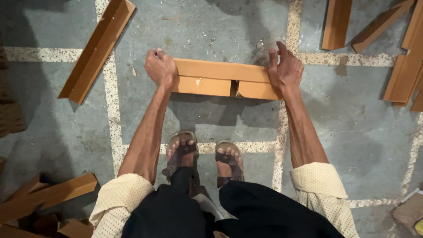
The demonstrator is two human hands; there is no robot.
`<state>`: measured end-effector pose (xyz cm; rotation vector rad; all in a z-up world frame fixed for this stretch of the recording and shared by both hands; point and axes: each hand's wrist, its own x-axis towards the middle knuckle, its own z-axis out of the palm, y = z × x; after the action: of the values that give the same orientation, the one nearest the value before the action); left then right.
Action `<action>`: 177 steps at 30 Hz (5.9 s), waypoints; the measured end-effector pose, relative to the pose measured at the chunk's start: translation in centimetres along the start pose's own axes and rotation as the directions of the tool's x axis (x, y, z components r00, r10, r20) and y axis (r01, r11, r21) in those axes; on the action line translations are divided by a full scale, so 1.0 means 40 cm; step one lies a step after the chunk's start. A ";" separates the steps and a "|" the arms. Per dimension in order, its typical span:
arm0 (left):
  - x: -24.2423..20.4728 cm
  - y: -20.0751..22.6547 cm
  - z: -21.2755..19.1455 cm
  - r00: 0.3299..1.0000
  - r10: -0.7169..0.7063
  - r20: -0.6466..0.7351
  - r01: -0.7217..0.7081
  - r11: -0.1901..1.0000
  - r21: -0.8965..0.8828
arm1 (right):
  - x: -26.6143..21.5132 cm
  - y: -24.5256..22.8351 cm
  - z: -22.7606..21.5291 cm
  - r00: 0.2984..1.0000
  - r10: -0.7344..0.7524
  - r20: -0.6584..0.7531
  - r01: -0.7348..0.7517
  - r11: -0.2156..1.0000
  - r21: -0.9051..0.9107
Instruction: The person assembles a cardboard box by hand. They pick up flat cardboard pieces, fold them into a rectangular shape, and interlock the tabs to form the box structure. The person then places the assembled box on the floor.
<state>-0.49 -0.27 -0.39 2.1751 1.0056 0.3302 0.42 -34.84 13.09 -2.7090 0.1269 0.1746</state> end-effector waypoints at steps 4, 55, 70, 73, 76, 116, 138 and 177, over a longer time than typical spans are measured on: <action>0.004 0.012 -0.003 1.000 0.011 0.008 -0.011 1.000 0.007 | 0.007 -0.015 -0.009 0.999 0.012 0.035 -0.011 1.000 -0.029; -0.254 -0.022 -0.286 0.526 0.719 0.454 -0.841 0.521 0.149 | 0.002 0.012 0.025 0.999 0.025 0.043 -0.018 0.989 -0.146; -0.265 0.096 -0.260 0.651 0.727 0.218 -0.725 0.680 -0.106 | 0.016 0.042 0.044 1.000 0.022 0.014 -0.020 0.989 -0.145; -0.268 0.111 -0.262 0.690 0.691 0.215 -0.679 0.721 -0.136 | 0.019 0.040 0.041 1.000 0.001 0.020 0.001 0.993 -0.117; -0.260 0.123 -0.259 0.697 0.687 0.204 -0.673 0.726 -0.144 | 0.016 0.035 0.039 0.999 0.044 0.016 -0.042 0.993 -0.108; -0.326 0.075 -0.292 0.409 0.841 0.353 -0.734 0.533 -0.421 | 0.028 0.083 0.080 0.981 -0.139 -0.135 0.128 0.988 -0.087; -0.393 0.157 -0.266 0.458 0.862 0.219 -0.863 0.490 -0.124 | 0.016 0.078 0.066 0.993 -0.089 -0.078 0.084 0.994 -0.072; -0.093 0.262 -0.014 0.784 0.561 0.266 -0.478 0.819 -0.319 | 0.016 -0.306 0.199 0.981 -0.166 0.102 0.160 0.985 0.064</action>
<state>2.70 -7.46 7.51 2.1548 0.1319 0.2821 1.64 -20.48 10.77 -2.6329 -0.1203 0.2620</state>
